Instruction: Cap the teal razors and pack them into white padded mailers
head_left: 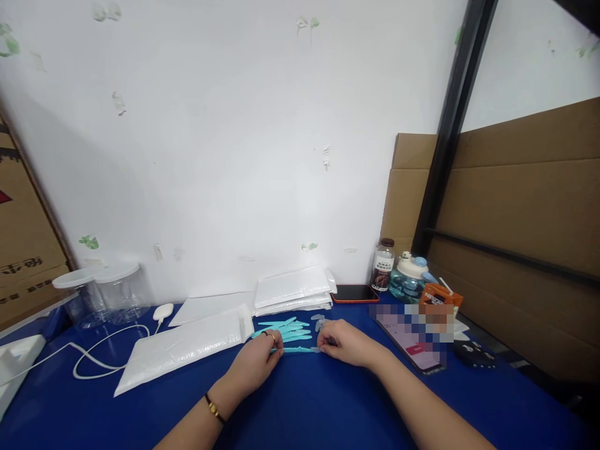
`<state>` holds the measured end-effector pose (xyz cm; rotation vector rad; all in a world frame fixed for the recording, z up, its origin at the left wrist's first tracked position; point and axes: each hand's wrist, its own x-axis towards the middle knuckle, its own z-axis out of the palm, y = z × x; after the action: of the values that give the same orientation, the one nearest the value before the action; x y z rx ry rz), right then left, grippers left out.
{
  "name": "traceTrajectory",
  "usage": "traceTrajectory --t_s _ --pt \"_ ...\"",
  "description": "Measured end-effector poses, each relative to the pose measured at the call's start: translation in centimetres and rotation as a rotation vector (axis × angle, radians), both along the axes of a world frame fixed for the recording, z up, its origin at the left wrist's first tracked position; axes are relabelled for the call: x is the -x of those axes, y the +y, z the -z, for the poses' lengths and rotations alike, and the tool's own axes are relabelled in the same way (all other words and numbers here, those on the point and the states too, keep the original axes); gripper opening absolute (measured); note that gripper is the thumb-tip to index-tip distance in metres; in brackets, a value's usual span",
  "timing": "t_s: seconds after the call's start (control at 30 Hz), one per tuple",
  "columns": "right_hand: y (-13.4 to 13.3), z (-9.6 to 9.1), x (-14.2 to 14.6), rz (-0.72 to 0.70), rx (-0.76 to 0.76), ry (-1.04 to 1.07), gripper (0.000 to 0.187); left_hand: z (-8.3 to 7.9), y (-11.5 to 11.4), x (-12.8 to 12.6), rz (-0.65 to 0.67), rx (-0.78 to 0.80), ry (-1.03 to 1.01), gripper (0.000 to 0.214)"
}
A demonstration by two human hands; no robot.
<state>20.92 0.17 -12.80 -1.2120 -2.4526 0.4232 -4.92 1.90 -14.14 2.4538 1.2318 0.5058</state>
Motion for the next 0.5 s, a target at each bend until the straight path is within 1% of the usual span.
traceTrajectory --t_s 0.17,0.4,0.5 --pt "0.0 0.4 0.8 -0.014 0.006 0.010 0.016 0.2 0.0 -0.1 0.010 0.002 -0.007 0.014" --pt "0.0 0.4 -0.2 0.061 0.014 0.003 0.016 -0.2 0.0 0.2 0.005 0.026 -0.005 0.014" --pt "0.0 0.2 -0.1 0.062 0.016 0.008 0.015 -0.3 0.0 0.2 0.008 0.029 -0.021 0.014"
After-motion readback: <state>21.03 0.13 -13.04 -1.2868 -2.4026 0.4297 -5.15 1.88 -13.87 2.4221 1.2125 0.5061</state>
